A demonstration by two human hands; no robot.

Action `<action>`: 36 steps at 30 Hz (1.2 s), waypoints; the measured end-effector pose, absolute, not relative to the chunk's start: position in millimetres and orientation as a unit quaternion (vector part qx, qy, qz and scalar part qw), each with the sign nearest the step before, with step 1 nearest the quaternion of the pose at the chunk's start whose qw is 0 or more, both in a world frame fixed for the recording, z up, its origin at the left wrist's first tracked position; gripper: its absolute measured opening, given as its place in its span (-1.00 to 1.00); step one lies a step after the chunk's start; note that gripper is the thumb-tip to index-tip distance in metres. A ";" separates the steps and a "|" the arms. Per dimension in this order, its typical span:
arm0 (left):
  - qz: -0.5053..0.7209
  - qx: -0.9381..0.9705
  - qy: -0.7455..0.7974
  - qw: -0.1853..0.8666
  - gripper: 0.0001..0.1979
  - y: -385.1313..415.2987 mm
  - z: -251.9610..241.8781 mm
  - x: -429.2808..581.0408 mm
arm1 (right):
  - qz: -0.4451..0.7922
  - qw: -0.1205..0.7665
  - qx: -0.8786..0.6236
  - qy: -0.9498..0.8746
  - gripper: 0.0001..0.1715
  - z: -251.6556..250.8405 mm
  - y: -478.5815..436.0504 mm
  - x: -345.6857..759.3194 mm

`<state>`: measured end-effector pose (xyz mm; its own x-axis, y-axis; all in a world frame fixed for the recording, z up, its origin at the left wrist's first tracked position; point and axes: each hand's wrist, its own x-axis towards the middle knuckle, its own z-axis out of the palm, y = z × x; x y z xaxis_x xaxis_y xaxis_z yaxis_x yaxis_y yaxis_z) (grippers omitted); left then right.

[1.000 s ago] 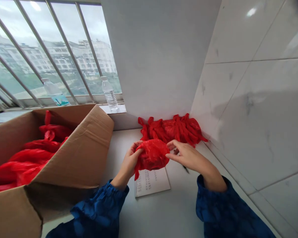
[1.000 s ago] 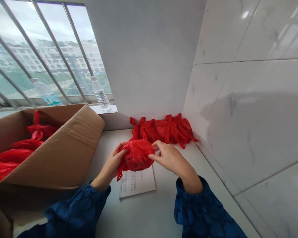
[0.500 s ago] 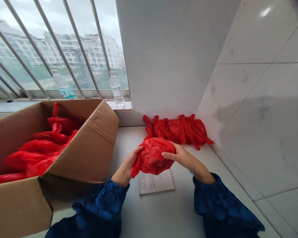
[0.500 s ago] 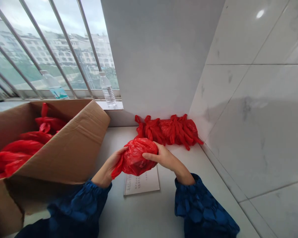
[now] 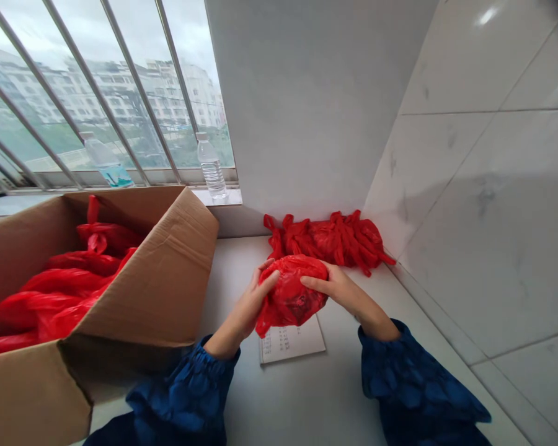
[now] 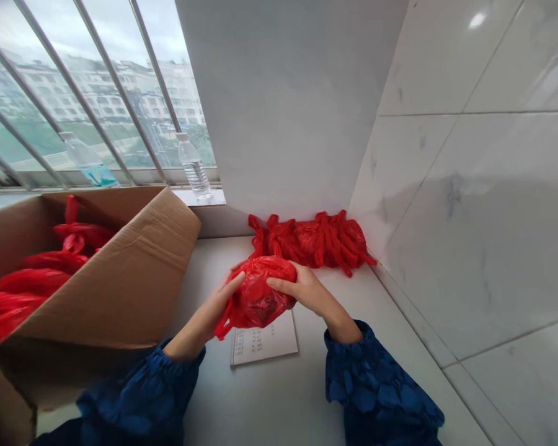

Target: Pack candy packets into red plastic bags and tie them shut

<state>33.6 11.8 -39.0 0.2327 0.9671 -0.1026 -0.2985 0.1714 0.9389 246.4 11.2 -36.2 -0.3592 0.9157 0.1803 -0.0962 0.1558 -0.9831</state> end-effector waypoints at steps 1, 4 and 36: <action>0.471 0.465 0.388 0.641 -0.30 7.2 -37.0 35.4 | 0.547 0.464 -0.340 -0.608 -0.38 -36.4 11.3 246.8; 0.452 0.546 0.371 0.600 -0.19 -2.7 -31.1 40.8 | 0.535 0.490 -0.338 -0.600 -0.38 -34.4 9.7 247.8; 0.117 0.873 0.405 0.246 -0.78 -0.8 -28.0 1.7 | 0.222 0.164 -0.477 -0.835 -0.74 -44.8 -22.4 217.8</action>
<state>1.7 -0.8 -28.0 0.6452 0.7640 0.0042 0.6489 -0.5509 0.5247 217.8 -22.4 -44.8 -0.4916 0.8686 0.0623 0.7228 0.4469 -0.5271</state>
